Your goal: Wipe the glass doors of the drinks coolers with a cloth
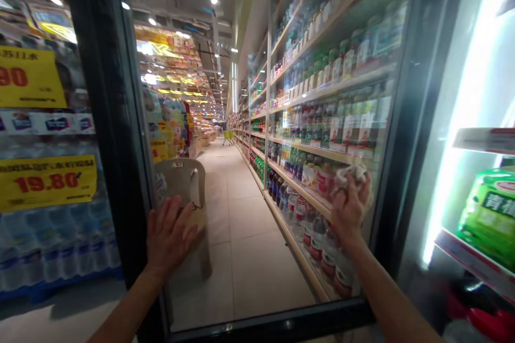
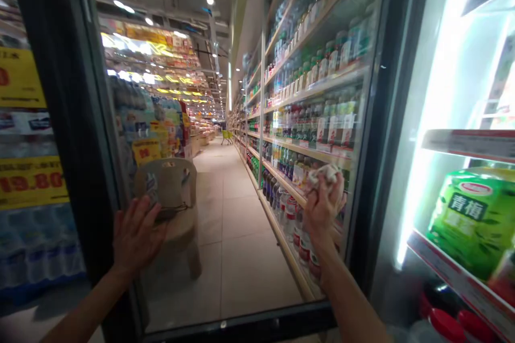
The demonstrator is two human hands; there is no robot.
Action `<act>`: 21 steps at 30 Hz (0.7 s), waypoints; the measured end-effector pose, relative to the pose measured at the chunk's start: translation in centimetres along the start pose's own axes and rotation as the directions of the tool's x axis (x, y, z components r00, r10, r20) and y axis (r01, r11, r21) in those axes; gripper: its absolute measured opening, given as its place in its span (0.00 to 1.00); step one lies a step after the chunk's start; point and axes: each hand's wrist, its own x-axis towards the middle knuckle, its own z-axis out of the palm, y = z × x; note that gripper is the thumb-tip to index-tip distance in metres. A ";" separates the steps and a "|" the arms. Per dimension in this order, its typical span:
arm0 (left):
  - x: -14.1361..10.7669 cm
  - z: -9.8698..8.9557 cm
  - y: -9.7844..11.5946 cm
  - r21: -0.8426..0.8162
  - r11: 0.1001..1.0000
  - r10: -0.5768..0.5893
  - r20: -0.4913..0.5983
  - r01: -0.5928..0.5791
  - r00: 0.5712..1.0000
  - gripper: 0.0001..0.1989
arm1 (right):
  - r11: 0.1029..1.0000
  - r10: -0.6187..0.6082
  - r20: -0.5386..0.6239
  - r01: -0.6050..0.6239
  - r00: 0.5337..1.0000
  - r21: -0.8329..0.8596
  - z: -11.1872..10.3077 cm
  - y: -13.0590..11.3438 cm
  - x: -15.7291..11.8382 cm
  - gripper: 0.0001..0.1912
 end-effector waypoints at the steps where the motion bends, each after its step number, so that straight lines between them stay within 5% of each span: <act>1: 0.0 0.0 0.0 0.000 1.000 -0.003 0.000 0.003 1.000 0.36 | 0.997 0.076 -0.034 -0.076 0.997 -0.012 0.1 0.2 0.6 0.23; 2: -0.1 0.0 0.0 0.000 1.000 -0.005 0.000 0.005 1.000 0.36 | 0.996 0.092 -0.039 -0.093 0.995 -0.013 0.1 -0.3 0.7 0.24; 4: -0.2 0.0 0.0 -0.002 1.000 -0.004 0.003 0.004 1.000 0.36 | 0.997 -0.076 0.052 0.075 0.996 0.017 0.2 -3.0 -0.6 0.23; 6: -0.2 0.1 -0.2 -0.005 1.000 0.000 0.000 0.000 1.000 0.36 | 0.924 -0.380 0.180 0.364 0.907 0.118 0.2 -6.3 -2.9 0.23; 8: -0.3 0.0 -0.3 -0.013 1.000 0.001 0.008 -0.001 1.000 0.36 | 0.832 -0.552 0.215 0.515 0.806 0.205 0.1 -8.1 -4.5 0.21; 9: -0.3 0.0 -0.3 -0.017 1.000 -0.003 0.015 0.003 1.000 0.36 | 0.823 -0.564 0.203 0.526 0.800 0.213 0.1 -8.0 -4.7 0.21; 11: -0.3 0.0 -0.3 -0.022 1.000 -0.006 0.021 0.006 1.000 0.36 | 0.881 -0.467 0.151 0.445 0.871 0.159 0.0 -5.9 -3.6 0.19; 14: -0.4 0.0 -0.2 -0.023 1.000 -0.015 0.016 0.015 1.000 0.36 | 0.990 -0.143 0.021 0.143 0.989 0.018 0.2 -1.4 0.3 0.21; 16: -0.4 0.0 -0.1 -0.023 0.999 -0.023 0.017 0.024 1.000 0.37 | 0.999 0.025 -0.073 -0.026 0.997 -0.019 0.7 -0.4 2.3 0.23; 18: -0.4 0.0 -0.1 -0.024 0.999 -0.028 0.022 0.029 0.999 0.37 | 1.000 0.005 -0.074 -0.005 0.997 0.003 1.1 -1.8 2.5 0.25; 21: -0.3 0.1 -0.2 -0.028 0.999 -0.017 0.018 0.017 1.000 0.37 | 0.948 -0.310 0.075 0.302 0.948 0.102 1.3 -6.6 -0.3 0.26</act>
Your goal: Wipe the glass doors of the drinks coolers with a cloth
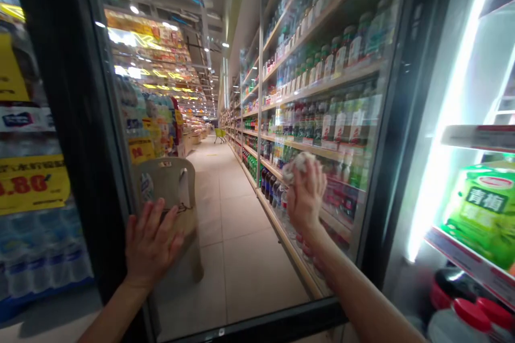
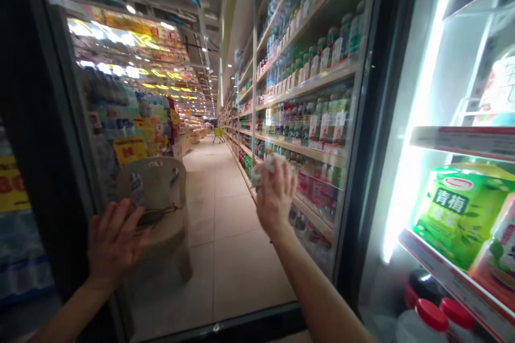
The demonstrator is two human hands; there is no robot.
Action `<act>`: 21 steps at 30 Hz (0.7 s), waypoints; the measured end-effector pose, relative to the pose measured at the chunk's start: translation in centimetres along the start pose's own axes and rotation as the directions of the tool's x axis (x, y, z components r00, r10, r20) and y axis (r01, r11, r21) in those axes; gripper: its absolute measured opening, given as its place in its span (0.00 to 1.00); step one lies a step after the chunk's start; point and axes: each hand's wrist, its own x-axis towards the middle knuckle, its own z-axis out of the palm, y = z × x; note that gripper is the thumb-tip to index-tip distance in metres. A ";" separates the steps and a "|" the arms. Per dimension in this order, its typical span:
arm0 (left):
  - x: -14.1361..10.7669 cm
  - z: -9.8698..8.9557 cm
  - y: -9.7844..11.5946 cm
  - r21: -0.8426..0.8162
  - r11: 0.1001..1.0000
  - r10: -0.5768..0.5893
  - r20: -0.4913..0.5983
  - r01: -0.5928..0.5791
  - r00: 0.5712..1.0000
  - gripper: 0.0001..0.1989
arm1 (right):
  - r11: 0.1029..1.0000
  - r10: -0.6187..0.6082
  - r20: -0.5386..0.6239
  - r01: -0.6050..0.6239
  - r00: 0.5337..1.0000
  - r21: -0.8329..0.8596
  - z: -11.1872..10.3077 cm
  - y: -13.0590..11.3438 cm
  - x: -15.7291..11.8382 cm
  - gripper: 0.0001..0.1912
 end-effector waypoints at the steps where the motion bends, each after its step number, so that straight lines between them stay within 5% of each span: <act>1: 0.1 0.1 -0.1 0.000 1.000 0.006 -0.002 -0.006 1.000 0.37 | 0.993 -0.113 0.053 0.112 0.992 0.032 0.2 -1.6 -0.7 0.26; 3: 0.2 0.2 -0.1 -0.002 1.000 0.018 -0.011 -0.018 1.000 0.37 | 0.964 -0.263 0.101 0.256 0.960 0.073 0.2 -2.9 -1.9 0.23; 5: 0.3 0.3 -0.1 -0.007 1.000 0.022 -0.017 -0.022 1.000 0.37 | 0.964 -0.263 0.069 0.260 0.962 0.046 -0.1 -1.4 -2.3 0.21; 9: 0.4 0.2 0.1 -0.012 1.000 0.003 -0.005 -0.003 1.000 0.36 | 0.992 0.082 -0.165 -0.096 0.983 -0.079 -0.4 4.9 -0.3 0.23; 12: 0.4 0.0 0.4 -0.013 1.000 -0.002 -0.009 0.002 1.000 0.36 | 0.969 0.210 -0.252 -0.236 0.945 -0.076 0.1 4.6 1.1 0.24; 15: 0.4 0.0 0.3 -0.042 0.998 -0.040 -0.008 0.040 0.999 0.35 | 0.999 -0.007 -0.064 0.004 0.998 -0.047 0.5 -0.2 0.6 0.23; 18: 0.2 0.1 -0.1 -0.018 1.000 0.002 -0.016 -0.002 1.000 0.35 | 0.961 -0.275 0.104 0.272 0.956 0.038 0.4 -2.4 -0.5 0.22; 21: 0.2 0.0 -0.3 0.000 1.000 0.019 -0.012 -0.019 1.000 0.36 | 0.993 -0.118 0.006 0.118 0.993 -0.018 -0.1 1.7 0.0 0.21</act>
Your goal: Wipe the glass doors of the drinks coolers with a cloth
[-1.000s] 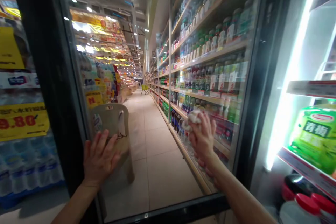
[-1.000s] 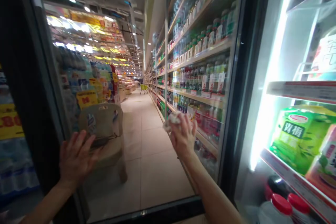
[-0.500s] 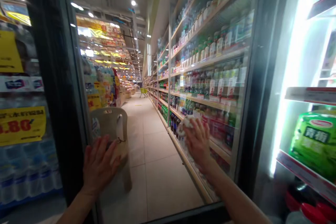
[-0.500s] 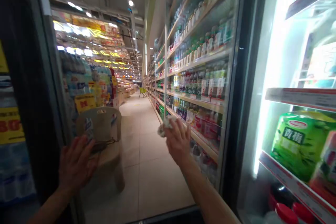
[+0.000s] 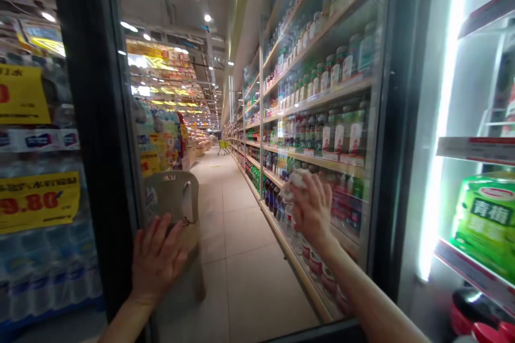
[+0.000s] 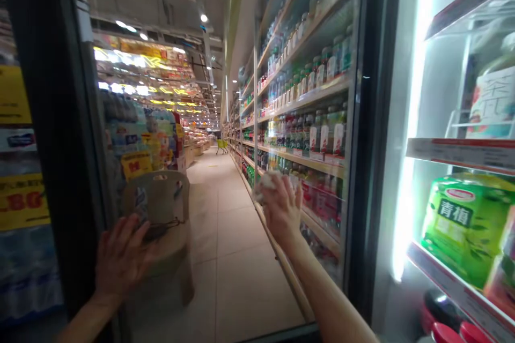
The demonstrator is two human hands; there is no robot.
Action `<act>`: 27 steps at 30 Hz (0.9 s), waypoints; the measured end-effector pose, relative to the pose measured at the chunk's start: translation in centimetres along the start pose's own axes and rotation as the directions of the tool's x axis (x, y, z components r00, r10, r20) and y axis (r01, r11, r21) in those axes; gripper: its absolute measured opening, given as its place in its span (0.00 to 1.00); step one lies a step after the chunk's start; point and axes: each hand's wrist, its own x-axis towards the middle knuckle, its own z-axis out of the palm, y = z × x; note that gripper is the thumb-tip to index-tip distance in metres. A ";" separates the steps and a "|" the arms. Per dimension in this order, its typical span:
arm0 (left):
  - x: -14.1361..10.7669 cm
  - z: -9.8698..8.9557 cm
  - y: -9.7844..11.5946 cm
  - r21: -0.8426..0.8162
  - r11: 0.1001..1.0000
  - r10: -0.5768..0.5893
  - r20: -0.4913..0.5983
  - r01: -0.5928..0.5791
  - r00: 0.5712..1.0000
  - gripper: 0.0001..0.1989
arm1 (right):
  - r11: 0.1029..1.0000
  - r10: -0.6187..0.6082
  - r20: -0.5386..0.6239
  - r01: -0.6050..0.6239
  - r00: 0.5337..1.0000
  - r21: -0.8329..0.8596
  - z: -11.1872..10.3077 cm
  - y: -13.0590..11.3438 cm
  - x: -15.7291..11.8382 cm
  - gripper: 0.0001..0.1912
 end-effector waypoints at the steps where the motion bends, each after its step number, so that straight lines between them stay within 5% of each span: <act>1: 0.2 0.0 0.2 -0.003 1.000 -0.014 -0.002 0.014 1.000 0.36 | 0.992 0.122 -0.065 -0.124 0.990 -0.033 -0.1 2.2 0.4 0.22; 4: 1.8 0.0 1.4 -0.011 0.994 -0.110 -0.015 0.110 0.994 0.36 | 0.893 0.426 -0.255 -0.449 0.868 -0.038 0.0 6.7 1.9 0.24; 6: 3.5 0.3 2.5 -0.009 0.988 -0.156 -0.035 0.156 0.987 0.35 | 0.879 0.453 -0.270 -0.476 0.850 -0.022 0.4 6.0 2.7 0.25; 10: 6.0 1.0 3.9 0.002 0.984 -0.178 -0.056 0.178 0.982 0.35 | 0.999 0.046 -0.056 -0.046 0.997 0.003 0.8 -0.4 2.3 0.25; 13: 6.3 1.2 4.0 -0.029 0.982 -0.189 -0.051 0.187 0.981 0.34 | 0.991 -0.133 0.027 0.132 0.991 0.032 0.4 -0.6 1.8 0.21; 16: 6.0 1.1 3.8 -0.047 0.980 -0.196 -0.046 0.194 0.980 0.35 | 0.989 0.138 -0.090 -0.142 0.986 -0.045 -0.3 4.9 2.5 0.21; 18: 5.9 1.1 3.8 -0.023 0.981 -0.195 -0.048 0.194 0.980 0.35 | 0.917 0.375 -0.212 -0.395 0.902 -0.060 -0.5 8.1 3.3 0.23; 20: 5.9 1.2 3.8 0.004 0.983 -0.184 -0.052 0.185 0.981 0.36 | 0.877 0.454 -0.255 -0.479 0.854 -0.042 -0.5 8.5 3.6 0.24; 22: 6.0 1.2 3.8 0.019 0.984 -0.176 -0.053 0.177 0.983 0.36 | 0.933 0.347 -0.179 -0.358 0.921 -0.032 -0.1 5.6 3.2 0.24; 24: 6.1 1.2 3.8 0.027 0.985 -0.169 -0.057 0.171 0.984 0.35 | 0.994 0.105 -0.039 -0.105 0.994 0.007 0.2 1.2 2.1 0.25; 27: 6.2 1.1 3.8 0.034 0.983 -0.177 -0.045 0.179 0.983 0.35 | 0.964 -0.253 0.102 0.242 0.962 0.114 0.3 -2.8 0.5 0.24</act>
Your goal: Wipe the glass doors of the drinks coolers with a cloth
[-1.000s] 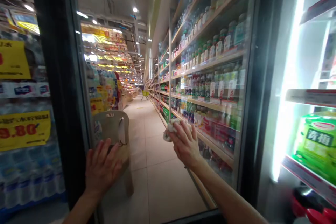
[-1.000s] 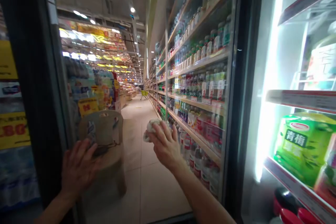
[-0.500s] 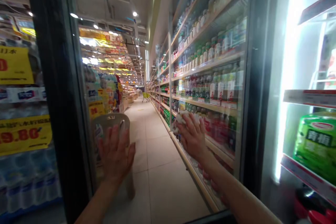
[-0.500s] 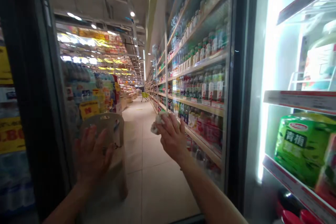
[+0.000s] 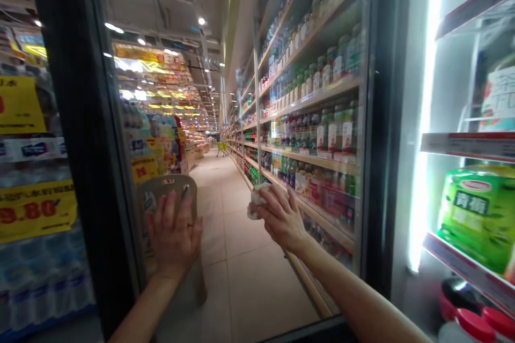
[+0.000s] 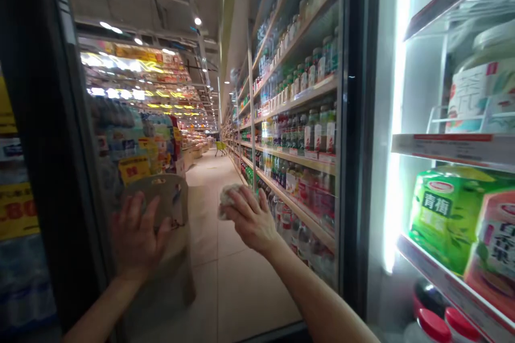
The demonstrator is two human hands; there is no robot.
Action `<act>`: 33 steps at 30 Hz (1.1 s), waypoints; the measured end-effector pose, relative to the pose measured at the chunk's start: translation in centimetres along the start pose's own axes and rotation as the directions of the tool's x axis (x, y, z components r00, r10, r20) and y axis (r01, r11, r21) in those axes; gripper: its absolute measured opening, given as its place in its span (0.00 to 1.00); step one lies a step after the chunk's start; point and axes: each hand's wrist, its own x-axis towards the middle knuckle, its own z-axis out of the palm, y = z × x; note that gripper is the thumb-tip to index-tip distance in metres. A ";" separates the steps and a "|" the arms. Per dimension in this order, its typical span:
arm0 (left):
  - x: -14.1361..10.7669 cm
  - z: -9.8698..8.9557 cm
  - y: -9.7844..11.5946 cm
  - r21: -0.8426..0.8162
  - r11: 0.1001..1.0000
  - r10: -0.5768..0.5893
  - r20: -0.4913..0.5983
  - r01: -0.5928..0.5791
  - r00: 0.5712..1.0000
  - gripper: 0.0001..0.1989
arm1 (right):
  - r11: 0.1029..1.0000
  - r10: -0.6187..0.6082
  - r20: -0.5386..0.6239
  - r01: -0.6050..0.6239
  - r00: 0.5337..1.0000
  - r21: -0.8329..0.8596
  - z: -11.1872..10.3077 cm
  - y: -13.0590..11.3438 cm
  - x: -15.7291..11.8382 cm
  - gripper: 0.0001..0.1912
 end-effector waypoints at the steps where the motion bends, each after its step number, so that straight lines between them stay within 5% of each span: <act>1: 0.0 0.0 0.0 0.001 1.000 0.003 0.002 -0.003 1.000 0.35 | 1.000 -0.025 0.009 0.025 1.000 -0.001 -0.2 0.2 -0.3 0.23; 4: 0.0 -0.1 0.0 -0.014 1.000 0.017 -0.008 -0.017 1.000 0.35 | 0.970 0.217 -0.122 -0.229 0.968 -0.087 -1.4 5.5 -1.2 0.20; 7: -0.1 0.0 0.0 -0.037 0.999 0.007 -0.013 -0.007 1.000 0.35 | 0.785 0.547 -0.372 -0.614 0.750 -0.083 -2.4 12.1 -1.3 0.22; 9: -0.1 0.0 0.1 -0.034 0.999 -0.003 -0.012 0.003 1.000 0.35 | 0.714 0.615 -0.426 -0.698 0.664 -0.058 -2.4 13.2 -0.6 0.23; 10: -0.2 0.0 0.1 -0.034 0.999 -0.008 -0.012 0.007 1.000 0.35 | 0.731 0.603 -0.407 -0.680 0.686 -0.063 -2.2 12.4 -0.1 0.24; 12: -0.2 0.1 0.0 -0.042 0.999 -0.018 -0.010 0.018 1.000 0.34 | 0.836 0.495 -0.305 -0.541 0.813 -0.085 -1.5 8.8 0.8 0.23; 14: -0.3 0.1 -0.1 -0.045 0.999 -0.021 -0.006 0.021 1.000 0.34 | 0.951 0.286 -0.152 -0.300 0.946 -0.075 -0.8 4.3 1.3 0.22; 16: -0.3 0.1 -0.3 -0.044 0.999 -0.017 -0.003 0.017 1.000 0.34 | 0.998 0.055 -0.034 -0.056 0.998 -0.034 -0.4 1.6 1.4 0.23; 18: -0.3 0.1 -0.4 -0.048 0.999 -0.014 0.001 0.014 1.000 0.34 | 1.000 -0.002 -0.012 0.002 1.000 -0.029 -0.6 2.1 1.1 0.23; 20: -0.3 0.0 -0.3 -0.042 0.999 -0.012 0.004 0.012 1.000 0.34 | 0.984 0.156 -0.110 -0.164 0.982 -0.072 -1.1 5.3 1.0 0.22; 23: -0.2 -0.2 -0.1 -0.002 1.000 -0.006 0.014 0.006 1.000 0.33 | 0.851 0.470 -0.349 -0.521 0.811 -0.066 -1.5 10.2 2.2 0.23; 25: -0.2 -0.4 0.0 0.020 1.000 -0.002 0.007 0.002 1.000 0.33 | 0.799 0.540 -0.396 -0.601 0.742 -0.036 -1.1 10.1 3.6 0.24; 26: -0.2 -0.4 0.1 0.027 1.000 0.001 0.003 -0.001 1.000 0.33 | 0.818 0.522 -0.371 -0.574 0.768 -0.037 -0.8 8.8 4.3 0.25; 28: -0.2 -0.6 0.1 0.031 0.999 0.006 0.001 -0.006 1.000 0.33 | 0.919 0.367 -0.252 -0.391 0.895 -0.052 0.0 4.5 5.0 0.24; 30: -0.1 -0.6 0.0 0.025 1.000 0.008 0.013 -0.009 1.000 0.33 | 0.998 0.058 -0.107 -0.061 0.993 -0.025 0.8 0.0 5.0 0.23; 32: -0.1 -0.7 -0.1 0.020 1.000 0.013 0.009 -0.013 1.000 0.33 | 0.992 -0.123 -0.023 0.123 0.992 0.013 1.1 -2.0 4.5 0.23; 33: -0.1 -0.7 -0.1 0.014 1.000 0.017 0.002 -0.017 1.000 0.33 | 0.992 -0.122 -0.021 0.122 0.992 0.012 1.0 -1.8 4.2 0.22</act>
